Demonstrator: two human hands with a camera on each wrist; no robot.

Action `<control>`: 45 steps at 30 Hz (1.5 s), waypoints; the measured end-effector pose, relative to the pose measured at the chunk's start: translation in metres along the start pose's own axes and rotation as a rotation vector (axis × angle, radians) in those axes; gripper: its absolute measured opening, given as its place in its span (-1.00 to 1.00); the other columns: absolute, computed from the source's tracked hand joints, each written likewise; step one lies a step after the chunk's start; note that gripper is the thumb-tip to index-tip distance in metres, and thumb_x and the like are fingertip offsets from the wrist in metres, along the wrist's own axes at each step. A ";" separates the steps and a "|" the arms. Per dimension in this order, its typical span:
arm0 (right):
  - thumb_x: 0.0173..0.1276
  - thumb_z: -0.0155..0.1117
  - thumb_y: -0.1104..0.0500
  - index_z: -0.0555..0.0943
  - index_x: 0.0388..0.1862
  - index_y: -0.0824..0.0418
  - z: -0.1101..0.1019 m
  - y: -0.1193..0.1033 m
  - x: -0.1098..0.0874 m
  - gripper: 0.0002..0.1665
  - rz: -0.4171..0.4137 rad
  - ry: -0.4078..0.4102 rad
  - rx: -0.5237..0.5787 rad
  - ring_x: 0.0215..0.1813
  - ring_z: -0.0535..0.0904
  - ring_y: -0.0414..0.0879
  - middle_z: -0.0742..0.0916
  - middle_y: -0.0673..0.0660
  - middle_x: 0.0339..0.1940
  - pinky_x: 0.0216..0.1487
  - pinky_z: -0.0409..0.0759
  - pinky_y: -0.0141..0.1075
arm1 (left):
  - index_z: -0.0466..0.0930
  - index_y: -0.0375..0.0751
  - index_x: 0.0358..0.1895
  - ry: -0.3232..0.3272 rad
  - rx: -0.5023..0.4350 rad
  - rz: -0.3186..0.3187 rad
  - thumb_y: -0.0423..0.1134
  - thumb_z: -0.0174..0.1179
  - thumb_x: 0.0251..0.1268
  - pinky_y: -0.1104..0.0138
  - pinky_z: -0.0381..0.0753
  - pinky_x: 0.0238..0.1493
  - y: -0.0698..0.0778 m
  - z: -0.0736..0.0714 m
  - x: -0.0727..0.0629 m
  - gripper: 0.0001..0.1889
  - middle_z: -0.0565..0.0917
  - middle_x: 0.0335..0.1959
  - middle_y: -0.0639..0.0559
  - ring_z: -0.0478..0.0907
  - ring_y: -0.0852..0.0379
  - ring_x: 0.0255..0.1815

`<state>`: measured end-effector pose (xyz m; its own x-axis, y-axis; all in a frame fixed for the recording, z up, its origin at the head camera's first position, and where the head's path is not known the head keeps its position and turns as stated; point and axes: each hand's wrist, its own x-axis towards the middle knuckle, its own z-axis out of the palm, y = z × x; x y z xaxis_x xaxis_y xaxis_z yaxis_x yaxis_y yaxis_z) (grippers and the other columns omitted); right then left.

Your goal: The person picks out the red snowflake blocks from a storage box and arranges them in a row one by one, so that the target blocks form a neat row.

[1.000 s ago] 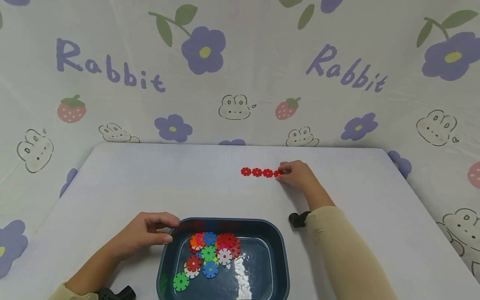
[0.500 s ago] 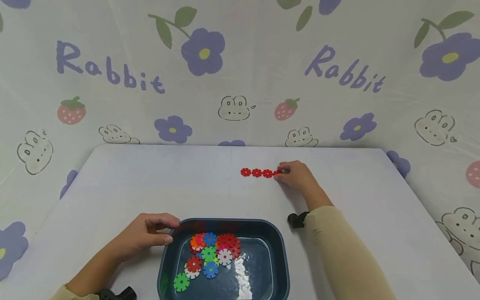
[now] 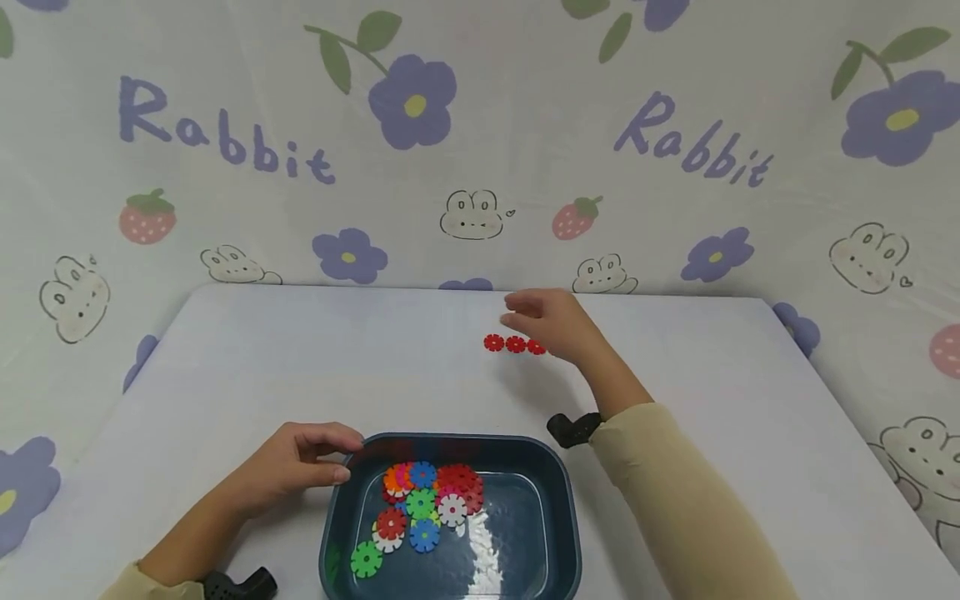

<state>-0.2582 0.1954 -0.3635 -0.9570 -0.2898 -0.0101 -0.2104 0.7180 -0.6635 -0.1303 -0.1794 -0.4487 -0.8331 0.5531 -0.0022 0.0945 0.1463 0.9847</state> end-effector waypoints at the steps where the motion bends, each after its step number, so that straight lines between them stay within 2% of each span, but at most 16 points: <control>1: 0.36 0.29 -0.07 0.56 0.28 0.14 0.002 -0.011 -0.002 -0.44 -0.040 -0.002 0.022 0.21 0.61 0.07 0.70 0.16 0.16 0.09 0.66 -0.06 | 0.66 -0.28 0.02 -0.002 -0.001 -0.001 -0.32 0.33 0.24 0.32 0.65 0.05 0.000 0.000 0.000 -0.71 0.68 0.05 -0.18 0.61 -0.11 0.12; 5: 0.34 0.34 -0.03 0.62 0.19 0.10 0.012 -0.049 -0.013 -0.52 -0.186 -0.052 0.144 0.08 0.68 -0.05 0.75 0.08 0.06 0.03 0.68 -0.15 | 0.67 -0.24 0.01 0.000 0.000 -0.010 -0.33 0.32 0.24 0.31 0.65 0.05 0.001 0.000 0.001 -0.73 0.69 0.04 -0.16 0.60 -0.12 0.12; 9: 0.32 0.38 0.06 0.67 0.11 0.11 0.029 -0.078 -0.029 -0.61 -0.294 -0.195 0.306 0.01 0.71 -0.12 0.78 0.03 -0.01 0.01 0.69 -0.21 | 0.68 -0.19 0.01 0.009 0.002 -0.027 -0.32 0.33 0.23 0.31 0.66 0.04 0.001 0.000 0.001 -0.73 0.69 0.04 -0.13 0.61 -0.10 0.11; 12: 0.31 0.38 0.11 0.68 0.09 0.12 0.044 -0.092 -0.040 -0.63 -0.357 -0.370 0.366 -0.02 0.72 -0.14 0.79 0.02 -0.06 0.00 0.69 -0.21 | 0.67 -0.21 0.03 0.004 -0.007 -0.025 -0.32 0.32 0.24 0.30 0.66 0.04 0.001 0.000 0.001 -0.72 0.69 0.05 -0.15 0.61 -0.10 0.11; 15: 0.30 0.39 0.15 0.67 0.10 0.18 0.062 -0.098 -0.047 -0.62 -0.410 -0.631 0.389 -0.06 0.74 -0.12 0.79 0.09 -0.07 0.01 0.69 -0.19 | 0.66 -0.22 0.04 -0.010 -0.013 -0.014 -0.31 0.32 0.25 0.30 0.64 0.08 0.001 0.000 0.000 -0.71 0.69 0.06 -0.15 0.61 -0.06 0.13; 18: 0.28 0.39 0.22 0.65 0.13 0.27 0.081 -0.097 -0.052 -0.58 -0.402 -0.898 0.388 -0.10 0.75 -0.12 0.78 0.20 -0.07 0.04 0.68 -0.22 | 0.66 -0.21 0.05 -0.014 -0.013 -0.005 -0.30 0.32 0.25 0.31 0.62 0.11 0.000 -0.001 0.000 -0.70 0.68 0.07 -0.13 0.61 0.03 0.14; 20: 0.27 0.40 0.23 0.64 0.13 0.29 0.092 -0.095 -0.054 -0.56 -0.378 -1.009 0.346 -0.12 0.75 -0.16 0.78 0.23 -0.08 0.05 0.67 -0.26 | 0.66 -0.19 0.04 -0.012 -0.012 -0.005 -0.30 0.33 0.24 0.31 0.61 0.12 0.000 -0.001 0.000 -0.70 0.68 0.07 -0.11 0.61 0.07 0.14; 22: 0.26 0.41 0.23 0.64 0.14 0.28 0.101 -0.093 -0.056 -0.55 -0.372 -1.069 0.287 -0.14 0.73 -0.24 0.80 0.15 -0.13 0.03 0.66 -0.33 | 0.66 -0.19 0.04 -0.011 -0.015 -0.005 -0.30 0.33 0.23 0.31 0.61 0.12 0.000 -0.001 0.000 -0.70 0.68 0.08 -0.12 0.61 0.08 0.14; 24: 0.25 0.42 0.21 0.64 0.15 0.24 0.110 -0.090 -0.056 -0.54 -0.375 -1.102 0.232 -0.20 0.70 -0.30 0.80 0.06 -0.21 -0.03 0.65 -0.38 | 0.66 -0.20 0.04 -0.010 -0.020 -0.006 -0.30 0.33 0.23 0.30 0.62 0.10 0.000 -0.001 0.000 -0.70 0.68 0.08 -0.13 0.61 0.07 0.13; 27: 0.26 0.42 0.19 0.64 0.16 0.16 0.120 -0.086 -0.057 -0.54 -0.408 -1.092 0.147 -0.35 0.63 -0.35 0.76 -0.09 -0.38 -0.21 0.64 -0.44 | 0.66 -0.21 0.03 -0.011 -0.018 -0.006 -0.31 0.33 0.24 0.30 0.63 0.08 0.000 -0.001 0.000 -0.71 0.68 0.07 -0.14 0.62 0.06 0.13; 31: 0.27 0.42 0.14 0.64 0.17 0.03 0.132 -0.085 -0.060 -0.55 -0.464 -0.993 0.020 -0.51 0.56 -0.36 0.68 -0.15 -0.51 -0.41 0.60 -0.44 | 0.66 -0.20 0.03 -0.010 -0.015 -0.005 -0.30 0.33 0.24 0.32 0.63 0.09 -0.001 -0.001 0.000 -0.71 0.68 0.07 -0.12 0.61 0.07 0.14; 37: 0.24 0.45 0.06 0.71 0.03 -0.04 0.139 -0.090 -0.065 -0.64 -0.484 -0.854 -0.149 -0.49 0.51 -0.37 0.64 -0.19 -0.53 -0.39 0.57 -0.47 | 0.66 -0.19 0.03 -0.007 -0.021 -0.008 -0.31 0.33 0.23 0.33 0.63 0.09 0.000 -0.001 0.001 -0.71 0.68 0.07 -0.11 0.61 0.08 0.14; 40: 0.23 0.46 0.08 0.73 -0.07 -0.03 0.139 -0.093 -0.067 -0.73 -0.486 -0.824 -0.177 -0.48 0.49 -0.37 0.63 -0.20 -0.53 -0.39 0.56 -0.49 | 0.65 -0.22 0.04 -0.008 -0.030 -0.011 -0.31 0.34 0.23 0.32 0.63 0.08 0.000 -0.001 0.001 -0.70 0.67 0.07 -0.12 0.61 0.08 0.14; 45: 0.17 0.51 0.11 0.67 -0.28 -0.04 0.139 -0.095 -0.070 -0.82 -0.471 -0.825 -0.147 -0.48 0.50 -0.37 0.63 -0.20 -0.53 -0.41 0.56 -0.49 | 0.64 -0.22 0.05 -0.011 -0.022 -0.013 -0.30 0.33 0.24 0.34 0.62 0.09 -0.001 -0.001 0.000 -0.69 0.68 0.07 -0.12 0.61 0.10 0.14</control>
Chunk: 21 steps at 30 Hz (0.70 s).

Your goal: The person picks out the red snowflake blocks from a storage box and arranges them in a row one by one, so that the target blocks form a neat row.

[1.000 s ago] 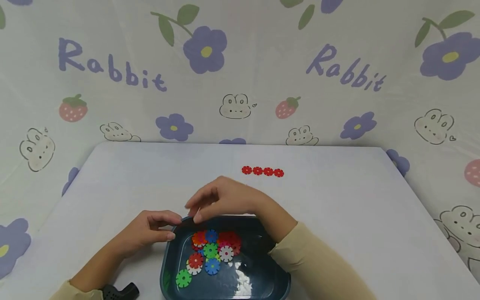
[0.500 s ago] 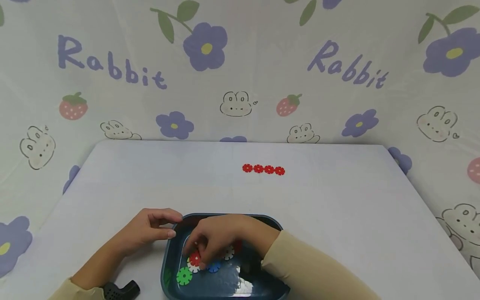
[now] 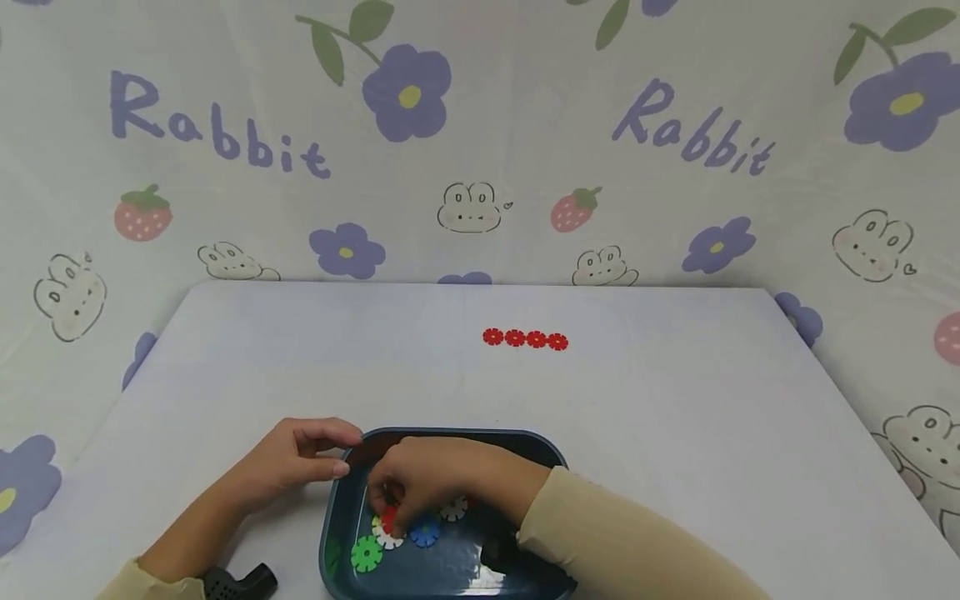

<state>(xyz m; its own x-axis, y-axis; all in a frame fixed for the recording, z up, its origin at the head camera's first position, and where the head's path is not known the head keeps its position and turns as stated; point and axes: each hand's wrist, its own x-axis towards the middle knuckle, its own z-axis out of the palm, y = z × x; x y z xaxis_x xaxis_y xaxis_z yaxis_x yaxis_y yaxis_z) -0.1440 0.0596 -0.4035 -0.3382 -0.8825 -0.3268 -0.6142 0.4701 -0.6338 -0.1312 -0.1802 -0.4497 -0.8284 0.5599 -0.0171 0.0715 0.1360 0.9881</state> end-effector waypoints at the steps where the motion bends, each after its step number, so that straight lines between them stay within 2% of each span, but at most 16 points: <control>1: 0.16 0.52 0.11 0.65 -0.32 -0.04 0.000 0.000 0.000 -0.82 0.003 -0.003 0.019 -0.49 0.51 -0.37 0.63 -0.20 -0.53 -0.42 0.56 -0.48 | 0.64 -0.22 0.05 -0.002 0.000 0.000 -0.30 0.33 0.24 0.34 0.62 0.09 0.000 0.000 0.000 -0.69 0.68 0.07 -0.12 0.61 0.11 0.14; 4: 0.16 0.52 0.09 0.61 -0.40 -0.04 0.000 0.001 -0.001 -0.80 0.002 -0.009 0.050 -0.52 0.51 -0.37 0.62 -0.19 -0.57 -0.47 0.54 -0.47 | 0.64 -0.23 0.05 -0.004 -0.007 0.006 -0.31 0.33 0.24 0.33 0.62 0.09 -0.001 0.000 0.000 -0.69 0.67 0.07 -0.12 0.61 0.10 0.15; 8: 0.20 0.49 0.08 0.62 -0.40 0.00 0.000 0.004 -0.002 -0.83 -0.045 -0.035 0.124 -0.51 0.50 -0.38 0.62 -0.18 -0.56 -0.46 0.52 -0.48 | 0.64 -0.25 0.04 -0.004 -0.021 0.008 -0.32 0.33 0.23 0.32 0.62 0.09 -0.001 0.000 -0.001 -0.69 0.67 0.07 -0.14 0.61 0.10 0.15; 17: 0.27 0.41 0.13 0.66 -0.29 0.08 -0.006 0.004 -0.005 -0.91 -0.106 -0.077 0.278 -0.36 0.57 -0.36 0.71 -0.18 -0.38 -0.20 0.66 -0.40 | 0.64 -0.27 0.04 -0.006 -0.021 0.009 -0.32 0.32 0.24 0.32 0.62 0.09 0.000 0.000 0.000 -0.69 0.67 0.08 -0.19 0.61 0.05 0.15; 21: 0.28 0.38 0.26 0.70 -0.13 0.16 -0.010 0.003 -0.009 -0.82 -0.071 -0.096 0.448 -0.40 0.69 -0.25 0.72 -0.09 -0.38 -0.21 0.72 -0.30 | 0.64 -0.28 0.04 -0.007 -0.020 0.011 -0.32 0.32 0.24 0.32 0.62 0.10 0.001 0.000 0.000 -0.70 0.67 0.08 -0.19 0.61 0.06 0.14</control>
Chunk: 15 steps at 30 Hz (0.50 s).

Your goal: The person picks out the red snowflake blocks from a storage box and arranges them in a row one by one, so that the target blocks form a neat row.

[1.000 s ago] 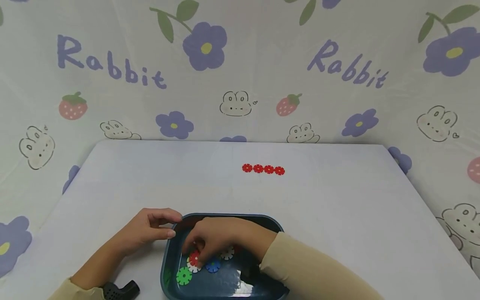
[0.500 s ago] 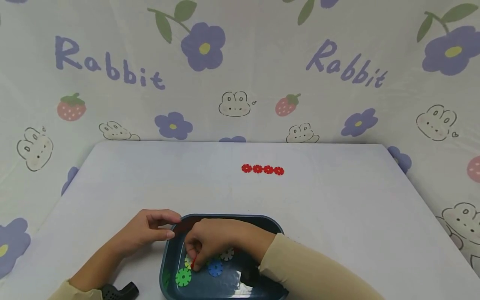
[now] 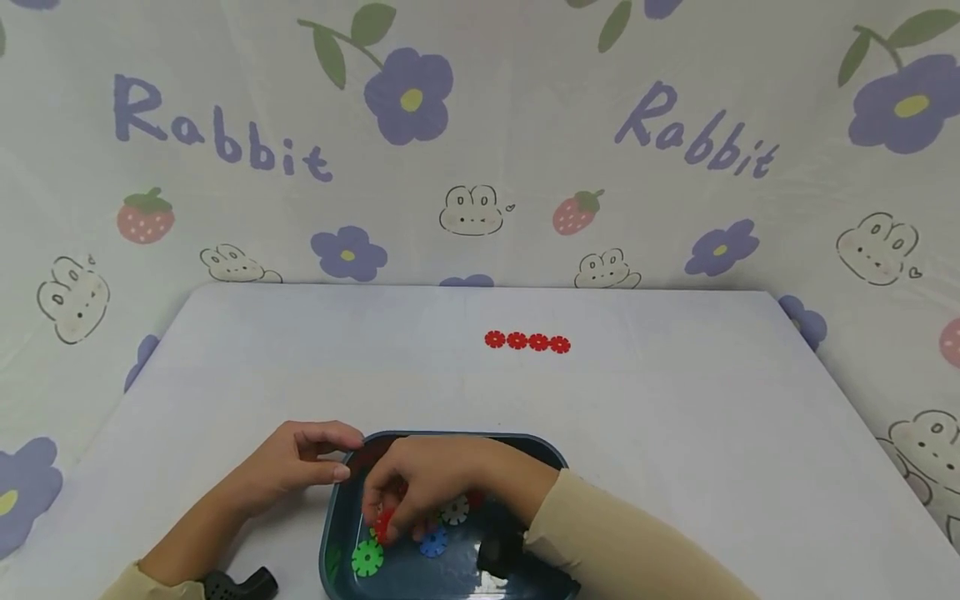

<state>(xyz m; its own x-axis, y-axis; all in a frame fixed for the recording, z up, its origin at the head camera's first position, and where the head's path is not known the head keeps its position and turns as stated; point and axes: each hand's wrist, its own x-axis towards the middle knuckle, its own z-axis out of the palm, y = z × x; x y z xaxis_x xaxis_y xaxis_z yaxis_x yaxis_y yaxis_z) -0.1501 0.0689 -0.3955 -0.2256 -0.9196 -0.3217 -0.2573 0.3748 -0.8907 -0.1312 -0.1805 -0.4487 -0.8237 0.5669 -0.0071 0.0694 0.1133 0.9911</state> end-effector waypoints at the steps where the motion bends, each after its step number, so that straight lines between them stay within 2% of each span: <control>1: 0.28 0.37 0.29 0.70 -0.09 0.17 -0.001 -0.001 -0.002 -0.78 0.007 0.006 0.037 -0.42 0.71 -0.21 0.73 -0.06 -0.38 -0.22 0.73 -0.27 | 0.64 -0.27 0.03 0.000 0.000 0.002 -0.33 0.32 0.24 0.32 0.62 0.10 0.000 0.000 0.000 -0.70 0.67 0.08 -0.19 0.61 0.06 0.14; 3: 0.26 0.38 0.33 0.71 -0.02 0.19 -0.004 -0.004 -0.005 -0.70 0.011 0.026 0.075 -0.41 0.75 -0.13 0.74 -0.03 -0.35 -0.22 0.73 -0.23 | 0.64 -0.27 0.03 -0.002 -0.002 0.002 -0.33 0.32 0.24 0.32 0.62 0.10 0.001 0.000 0.000 -0.71 0.67 0.07 -0.18 0.61 0.07 0.14; 7: 0.22 0.44 0.26 0.73 0.02 0.13 -0.010 -0.011 -0.012 -0.64 -0.014 0.076 -0.045 -0.33 0.69 -0.25 0.75 -0.12 -0.24 -0.20 0.71 -0.31 | 0.64 -0.27 0.03 -0.003 0.001 0.001 -0.32 0.32 0.24 0.31 0.63 0.09 0.001 0.000 0.000 -0.70 0.68 0.06 -0.14 0.61 0.09 0.13; 9: 0.19 0.47 0.24 0.72 0.04 0.10 -0.012 -0.014 -0.015 -0.61 -0.008 0.096 -0.086 -0.34 0.67 -0.23 0.75 -0.15 -0.22 -0.22 0.71 -0.32 | 0.64 -0.28 0.03 -0.003 0.002 0.001 -0.32 0.32 0.24 0.31 0.63 0.09 0.001 0.000 0.000 -0.70 0.68 0.05 -0.13 0.62 0.09 0.13; 15: 0.19 0.46 0.26 0.71 0.07 0.06 -0.025 -0.027 -0.031 -0.57 0.024 0.201 -0.055 -0.34 0.76 0.04 0.77 -0.12 -0.18 -0.20 0.72 -0.26 | 0.63 -0.30 0.04 -0.004 -0.004 0.001 -0.33 0.31 0.25 0.31 0.63 0.08 0.000 0.000 0.000 -0.70 0.67 0.07 -0.17 0.62 0.05 0.13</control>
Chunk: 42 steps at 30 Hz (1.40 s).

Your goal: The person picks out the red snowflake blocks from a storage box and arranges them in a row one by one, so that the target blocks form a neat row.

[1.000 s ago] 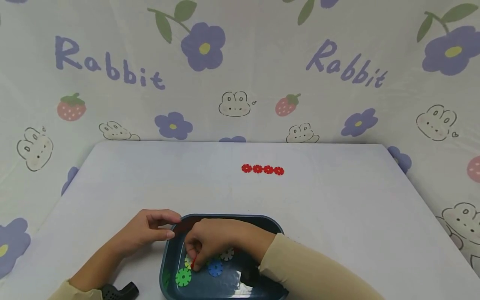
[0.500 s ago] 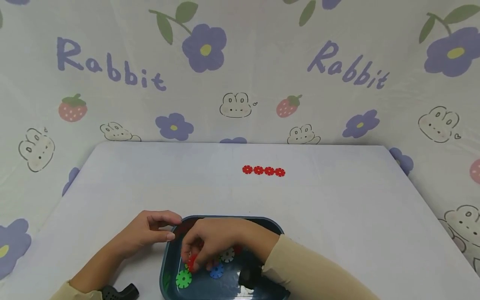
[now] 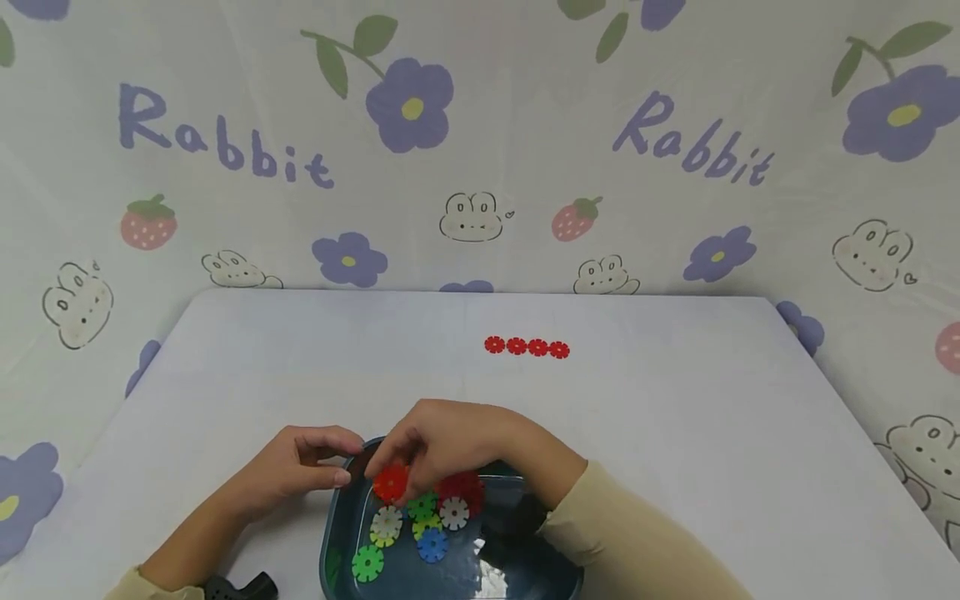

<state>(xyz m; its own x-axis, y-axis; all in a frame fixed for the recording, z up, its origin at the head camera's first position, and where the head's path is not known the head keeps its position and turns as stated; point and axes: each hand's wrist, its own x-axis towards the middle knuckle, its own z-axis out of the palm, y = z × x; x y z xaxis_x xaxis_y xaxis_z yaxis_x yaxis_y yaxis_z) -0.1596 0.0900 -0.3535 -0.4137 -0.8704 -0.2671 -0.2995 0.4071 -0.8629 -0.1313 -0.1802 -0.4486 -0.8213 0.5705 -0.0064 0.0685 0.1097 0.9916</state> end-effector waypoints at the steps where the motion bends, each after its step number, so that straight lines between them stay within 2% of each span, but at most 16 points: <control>1: 0.20 0.46 0.26 0.71 0.08 0.06 -0.005 -0.002 -0.003 -0.57 -0.001 0.025 -0.002 -0.33 0.77 0.03 0.77 -0.11 -0.17 -0.19 0.72 -0.26 | 0.63 -0.30 0.04 0.001 -0.002 -0.002 -0.34 0.30 0.25 0.30 0.64 0.08 0.000 0.000 0.000 -0.71 0.67 0.07 -0.19 0.62 0.02 0.13; 6: 0.18 0.49 0.19 0.68 0.13 0.12 -0.034 -0.007 -0.022 -0.52 -0.029 0.169 0.000 -0.25 0.77 -0.10 0.80 -0.02 -0.16 -0.11 0.72 -0.22 | 0.65 -0.29 0.02 0.009 0.006 -0.015 -0.35 0.30 0.26 0.31 0.64 0.07 0.000 0.000 0.000 -0.73 0.68 0.06 -0.20 0.60 -0.09 0.13; 10: 0.15 0.53 0.16 0.66 0.13 0.17 -0.058 -0.001 -0.038 -0.47 -0.049 0.298 -0.001 -0.14 0.76 -0.09 0.79 0.06 -0.10 -0.09 0.72 -0.20 | 0.66 -0.26 0.02 0.015 0.018 -0.016 -0.34 0.30 0.26 0.32 0.64 0.07 0.000 0.000 0.000 -0.73 0.68 0.06 -0.18 0.60 -0.10 0.13; 14: 0.16 0.52 0.14 0.67 0.12 0.11 -0.079 0.011 -0.052 -0.50 -0.012 0.425 0.014 -0.03 0.73 -0.05 0.77 0.06 -0.02 -0.04 0.71 -0.20 | 0.66 -0.27 0.02 0.017 0.017 -0.017 -0.34 0.31 0.26 0.32 0.64 0.06 0.000 0.000 0.000 -0.73 0.67 0.06 -0.20 0.60 -0.10 0.13; 18: 0.18 0.50 0.11 0.68 0.11 0.05 -0.094 0.031 -0.064 -0.52 0.061 0.551 0.022 0.02 0.70 -0.03 0.76 0.05 0.03 -0.03 0.70 -0.21 | 0.66 -0.26 0.01 0.016 0.015 -0.017 -0.34 0.30 0.26 0.31 0.65 0.05 0.000 0.000 0.000 -0.73 0.67 0.06 -0.20 0.61 -0.07 0.12; 23: 0.18 0.50 0.06 0.66 0.15 0.04 -0.109 0.069 -0.075 -0.49 0.185 0.703 0.026 0.08 0.66 0.00 0.74 0.07 0.07 0.00 0.68 -0.20 | 0.66 -0.25 0.02 0.017 0.017 -0.020 -0.33 0.30 0.26 0.30 0.65 0.05 -0.001 0.001 0.000 -0.73 0.68 0.06 -0.19 0.61 -0.04 0.11; 28: 0.23 0.45 0.01 0.59 0.23 0.09 -0.118 0.114 -0.087 -0.42 0.299 0.836 0.059 0.25 0.58 0.05 0.69 0.13 0.18 0.25 0.55 -0.02 | 0.66 -0.26 0.02 0.019 0.014 -0.022 -0.33 0.31 0.26 0.31 0.65 0.04 -0.001 0.001 0.000 -0.73 0.67 0.07 -0.19 0.62 -0.02 0.11; 33: 0.31 0.36 -0.04 0.52 0.31 0.10 -0.118 0.150 -0.102 -0.38 0.404 0.920 0.092 0.42 0.40 0.14 0.62 0.18 0.29 0.40 0.34 0.14 | 0.65 -0.26 0.02 0.013 0.007 -0.024 -0.33 0.31 0.26 0.32 0.65 0.05 -0.001 0.001 0.001 -0.73 0.67 0.07 -0.20 0.62 0.01 0.10; 37: 0.31 0.34 -0.11 0.46 0.37 0.06 -0.117 0.169 -0.109 -0.31 0.501 0.970 0.122 0.49 0.27 0.18 0.53 0.19 0.38 0.41 0.31 0.17 | 0.65 -0.26 0.01 0.014 0.004 -0.024 -0.33 0.31 0.26 0.32 0.65 0.04 0.000 0.001 0.000 -0.73 0.67 0.07 -0.21 0.62 0.01 0.10; 42: 0.30 0.34 -0.14 0.43 0.41 0.04 -0.117 0.184 -0.112 -0.26 0.601 0.986 0.148 0.53 0.18 0.23 0.43 0.21 0.47 0.41 0.25 0.23 | 0.66 -0.27 0.02 0.011 -0.001 -0.015 -0.33 0.30 0.26 0.32 0.64 0.06 0.001 0.001 0.000 -0.73 0.67 0.06 -0.21 0.61 0.01 0.10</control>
<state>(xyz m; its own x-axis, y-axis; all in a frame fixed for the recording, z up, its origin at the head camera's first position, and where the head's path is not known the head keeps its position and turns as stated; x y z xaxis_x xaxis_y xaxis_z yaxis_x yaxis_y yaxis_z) -0.2686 0.2950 -0.4320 -0.9637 0.0716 -0.2572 0.2491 0.5879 -0.7696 -0.1307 -0.1788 -0.4478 -0.8283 0.5600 -0.0197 0.0559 0.1175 0.9915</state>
